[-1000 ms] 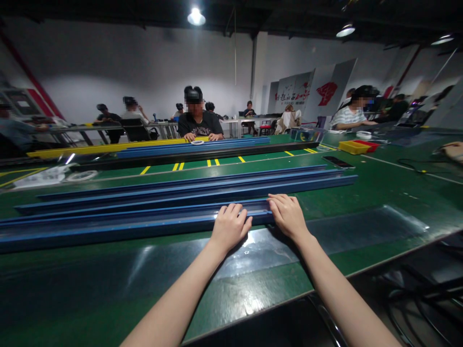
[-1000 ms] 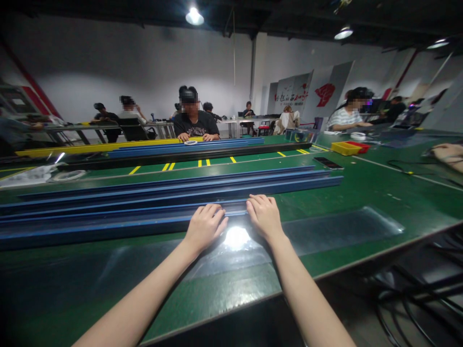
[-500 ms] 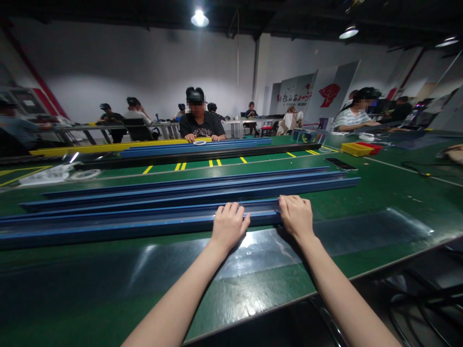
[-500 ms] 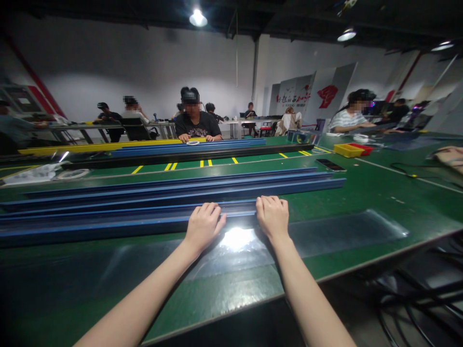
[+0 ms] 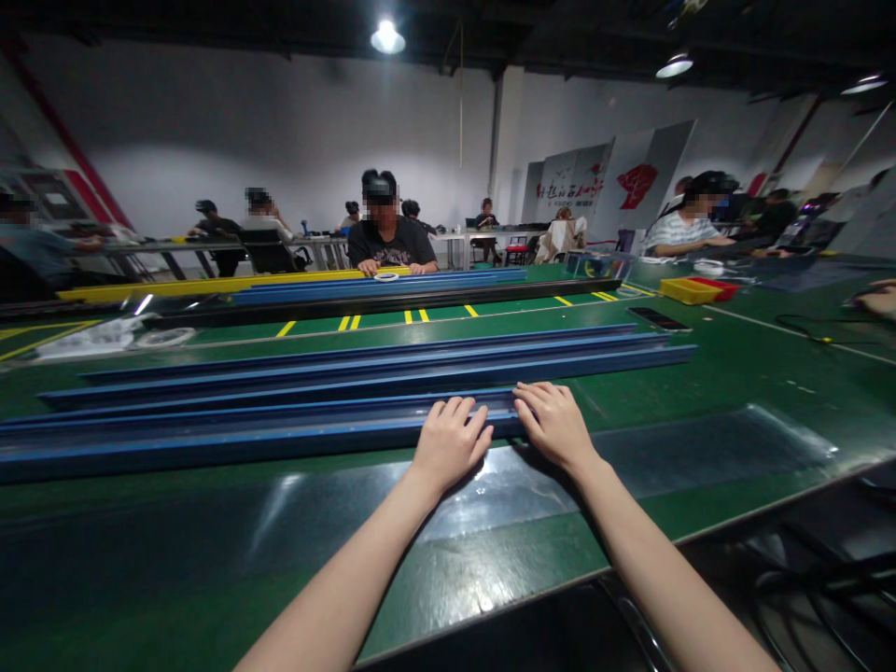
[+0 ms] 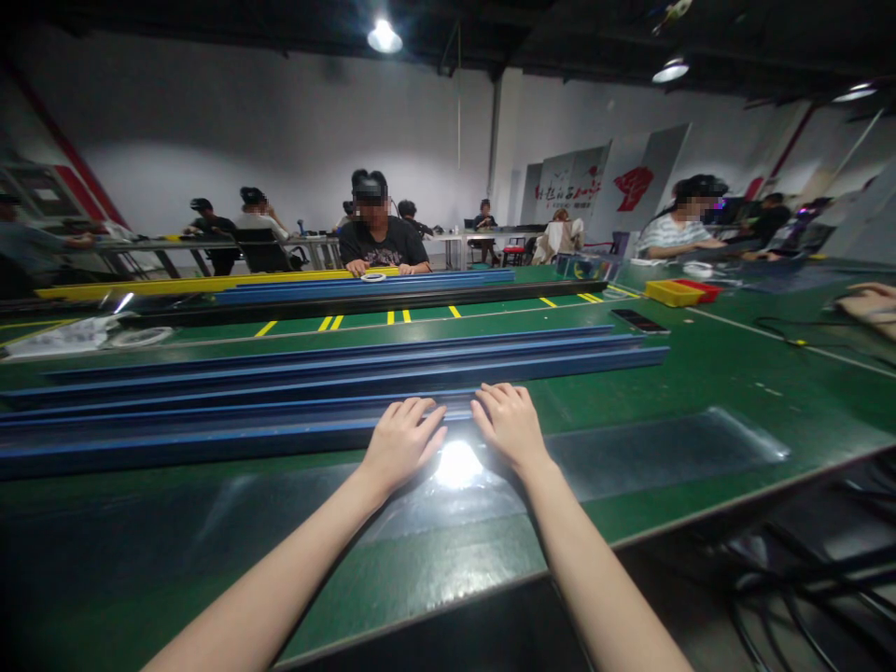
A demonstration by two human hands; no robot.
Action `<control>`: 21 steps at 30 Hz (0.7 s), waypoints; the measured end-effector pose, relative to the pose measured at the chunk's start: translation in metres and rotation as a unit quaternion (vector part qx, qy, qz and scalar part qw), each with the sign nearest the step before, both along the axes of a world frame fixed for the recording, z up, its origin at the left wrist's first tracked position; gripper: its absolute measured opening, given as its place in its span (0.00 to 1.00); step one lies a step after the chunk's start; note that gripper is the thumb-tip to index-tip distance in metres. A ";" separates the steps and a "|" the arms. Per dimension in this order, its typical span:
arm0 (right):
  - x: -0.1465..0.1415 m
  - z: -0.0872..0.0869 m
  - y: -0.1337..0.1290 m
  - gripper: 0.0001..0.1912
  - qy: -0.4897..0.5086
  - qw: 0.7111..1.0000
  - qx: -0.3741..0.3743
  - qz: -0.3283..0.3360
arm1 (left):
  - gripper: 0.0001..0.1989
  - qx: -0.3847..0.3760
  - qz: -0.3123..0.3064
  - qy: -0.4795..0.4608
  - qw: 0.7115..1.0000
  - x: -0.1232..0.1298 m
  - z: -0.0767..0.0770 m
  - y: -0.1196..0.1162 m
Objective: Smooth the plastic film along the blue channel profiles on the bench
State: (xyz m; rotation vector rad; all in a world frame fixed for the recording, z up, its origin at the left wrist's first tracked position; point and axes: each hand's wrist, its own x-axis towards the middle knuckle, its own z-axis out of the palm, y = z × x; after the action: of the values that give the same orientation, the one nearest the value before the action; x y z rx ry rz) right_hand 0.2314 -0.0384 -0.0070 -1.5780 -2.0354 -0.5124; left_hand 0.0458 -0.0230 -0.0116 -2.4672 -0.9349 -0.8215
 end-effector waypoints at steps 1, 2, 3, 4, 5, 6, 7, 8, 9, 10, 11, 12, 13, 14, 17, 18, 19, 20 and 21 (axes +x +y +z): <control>0.000 0.000 0.000 0.17 0.001 1.000 -0.001 0.000 | 0.13 -0.002 0.000 -0.001 1.000 0.000 0.000 0.000; 0.000 0.000 0.000 0.17 0.002 1.000 -0.001 0.000 | 0.14 -0.004 0.001 -0.002 1.000 0.000 0.000 0.000; 0.000 0.000 0.000 0.17 0.003 1.000 -0.001 0.000 | 0.13 -0.005 0.002 -0.005 1.000 0.001 0.001 0.000; 0.000 0.000 0.000 0.17 0.005 1.000 0.000 0.000 | 0.13 -0.005 0.004 -0.007 1.000 0.001 0.001 0.000; 0.000 0.000 0.000 0.17 0.006 1.000 0.000 -0.001 | 0.13 -0.004 0.007 -0.009 1.000 0.001 0.001 0.000; 0.000 0.000 0.000 0.17 0.007 1.000 0.002 -0.002 | 0.13 -0.003 0.011 -0.012 1.000 0.001 0.002 0.000; 0.000 0.000 0.000 0.17 0.008 1.000 0.004 -0.003 | 0.12 -0.003 0.017 -0.015 1.000 0.001 0.002 0.000; 0.000 0.001 0.000 0.17 0.010 1.000 0.008 -0.007 | 0.12 -0.004 0.025 -0.018 1.000 0.001 0.002 0.000; 0.001 0.001 0.000 0.18 0.013 1.000 0.014 -0.013 | 0.12 -0.005 0.034 -0.021 0.999 0.000 0.003 0.000; 0.001 0.001 0.000 0.18 0.016 0.999 0.022 -0.020 | 0.12 -0.006 0.043 -0.023 0.999 0.000 0.003 0.000; 0.001 0.001 0.000 0.18 0.020 0.999 0.031 -0.029 | 0.12 -0.007 0.052 -0.025 0.998 -0.001 0.004 0.000; 0.002 0.001 0.000 0.18 0.024 0.998 0.039 -0.038 | 0.13 -0.007 0.061 -0.026 0.998 -0.001 0.004 0.000; 0.002 0.001 0.000 0.18 0.029 0.997 0.048 -0.049 | 0.13 -0.007 0.069 -0.027 0.997 -0.001 0.005 0.000; 0.003 0.001 0.000 0.18 0.033 0.996 0.055 -0.060 | 0.12 -0.005 0.073 -0.027 0.997 -0.002 0.005 0.000; 0.003 0.001 0.000 0.17 0.033 0.993 0.059 -0.097 | 0.12 -0.003 0.077 -0.025 0.997 -0.002 0.005 0.000; 0.003 0.001 0.001 0.16 0.027 0.992 0.054 -0.107 | 0.12 -0.002 0.076 -0.025 0.997 -0.002 0.005 0.000; 0.004 0.000 0.001 0.16 0.019 0.992 0.048 -0.112 | 0.12 -0.001 0.075 -0.025 0.997 -0.003 0.005 -0.001; 0.004 0.000 0.001 0.16 0.010 0.993 0.043 -0.114 | 0.12 0.002 0.073 -0.028 0.997 -0.003 0.005 -0.001; 0.004 0.000 0.001 0.15 0.002 0.993 0.040 -0.112 | 0.12 0.005 0.068 -0.032 0.997 -0.003 0.005 -0.001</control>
State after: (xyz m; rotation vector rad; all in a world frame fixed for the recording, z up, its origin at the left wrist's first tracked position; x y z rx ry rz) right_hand 0.2352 -0.0369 -0.0073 -1.7674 -1.8201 -0.6625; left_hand 0.0423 -0.0245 -0.0070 -2.3507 -1.1063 -0.8611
